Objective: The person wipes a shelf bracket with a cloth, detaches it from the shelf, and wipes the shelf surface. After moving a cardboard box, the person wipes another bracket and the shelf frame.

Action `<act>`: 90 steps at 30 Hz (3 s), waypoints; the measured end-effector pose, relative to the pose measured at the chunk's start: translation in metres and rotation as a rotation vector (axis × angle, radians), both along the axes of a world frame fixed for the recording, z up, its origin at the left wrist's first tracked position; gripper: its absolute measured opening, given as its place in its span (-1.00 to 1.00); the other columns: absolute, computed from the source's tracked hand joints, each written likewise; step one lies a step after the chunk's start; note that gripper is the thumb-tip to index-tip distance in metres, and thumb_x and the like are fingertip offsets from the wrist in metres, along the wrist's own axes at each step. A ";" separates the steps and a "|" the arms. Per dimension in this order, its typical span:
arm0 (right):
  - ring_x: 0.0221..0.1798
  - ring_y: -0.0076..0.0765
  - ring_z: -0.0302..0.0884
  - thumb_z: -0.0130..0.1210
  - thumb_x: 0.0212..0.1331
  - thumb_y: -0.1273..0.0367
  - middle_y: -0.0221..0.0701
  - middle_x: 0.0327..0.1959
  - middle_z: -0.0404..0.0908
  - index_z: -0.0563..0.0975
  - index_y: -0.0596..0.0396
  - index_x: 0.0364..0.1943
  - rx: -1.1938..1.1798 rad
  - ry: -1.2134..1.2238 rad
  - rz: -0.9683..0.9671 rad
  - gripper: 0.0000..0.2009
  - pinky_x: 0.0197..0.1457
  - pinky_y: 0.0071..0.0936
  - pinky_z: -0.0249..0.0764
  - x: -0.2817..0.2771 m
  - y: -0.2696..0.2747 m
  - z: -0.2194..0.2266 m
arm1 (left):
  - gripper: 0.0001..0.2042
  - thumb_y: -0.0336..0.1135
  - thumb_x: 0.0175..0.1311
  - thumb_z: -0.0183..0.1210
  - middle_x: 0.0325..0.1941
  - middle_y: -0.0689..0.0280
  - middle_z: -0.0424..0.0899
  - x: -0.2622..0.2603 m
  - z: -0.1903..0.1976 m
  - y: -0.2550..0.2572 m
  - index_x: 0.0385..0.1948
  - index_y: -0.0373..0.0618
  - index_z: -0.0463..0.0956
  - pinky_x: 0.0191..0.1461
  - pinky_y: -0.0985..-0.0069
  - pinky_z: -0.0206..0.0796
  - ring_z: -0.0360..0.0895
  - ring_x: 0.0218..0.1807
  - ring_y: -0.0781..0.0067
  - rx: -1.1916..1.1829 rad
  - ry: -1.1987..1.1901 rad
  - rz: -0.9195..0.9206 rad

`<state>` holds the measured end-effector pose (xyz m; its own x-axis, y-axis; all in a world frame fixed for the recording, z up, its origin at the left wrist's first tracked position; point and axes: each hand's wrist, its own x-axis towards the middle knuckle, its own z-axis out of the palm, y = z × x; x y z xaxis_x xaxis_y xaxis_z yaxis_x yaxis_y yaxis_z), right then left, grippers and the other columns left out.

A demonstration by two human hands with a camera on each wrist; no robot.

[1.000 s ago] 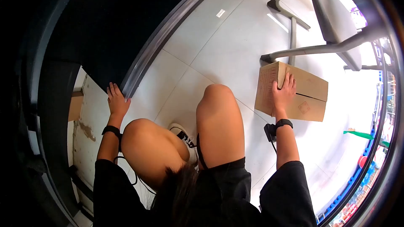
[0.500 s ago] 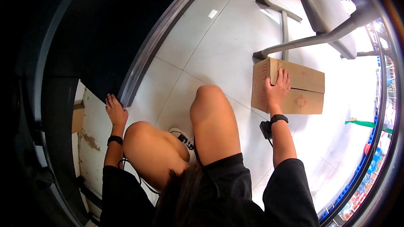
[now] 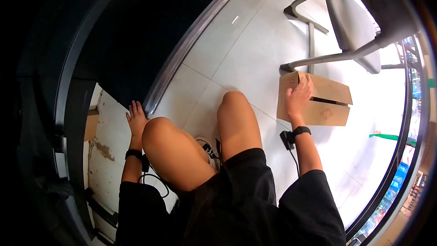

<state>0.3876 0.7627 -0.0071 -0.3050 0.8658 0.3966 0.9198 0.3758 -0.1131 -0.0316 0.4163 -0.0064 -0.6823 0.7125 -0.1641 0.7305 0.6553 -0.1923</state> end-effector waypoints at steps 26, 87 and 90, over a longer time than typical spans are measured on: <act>-0.02 -0.08 0.36 0.27 -0.22 0.24 -0.06 -0.06 0.36 0.19 0.30 0.02 -1.425 1.187 -0.234 -0.30 0.05 -0.29 0.32 -0.363 -0.097 -0.015 | -0.39 -0.38 -0.20 0.23 0.27 0.12 0.24 0.051 0.031 0.000 0.05 -0.26 0.30 0.36 -0.06 -0.30 0.13 0.33 0.13 0.230 -0.052 -0.008; -0.64 -0.62 0.39 0.02 0.19 0.09 -0.49 -0.47 0.57 0.46 0.05 -0.28 -1.837 1.613 0.210 -0.69 -0.57 -0.69 0.30 -0.228 -0.076 0.057 | -0.50 -0.24 0.18 0.14 -0.17 0.07 0.43 0.043 0.156 -0.022 0.03 -0.32 0.12 -0.18 0.45 0.48 0.56 -0.26 0.25 0.578 -1.461 0.987; -0.63 -0.64 0.37 0.04 0.18 0.09 -0.52 -0.48 0.55 0.45 0.01 -0.29 -1.751 1.592 0.139 -0.71 -0.60 -0.72 0.24 -0.220 -0.074 0.080 | -0.09 -0.19 0.11 0.20 -0.21 0.15 0.43 0.065 0.158 -0.025 0.29 -0.29 -0.37 -0.27 0.44 0.49 0.55 -0.37 0.33 0.765 -1.481 1.061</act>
<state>0.1680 0.6886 0.0729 -0.6839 0.5275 -0.5040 -0.1779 -0.7905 -0.5860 0.0330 0.3913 0.1511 -0.4478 0.3671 -0.8153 -0.6473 0.4960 0.5788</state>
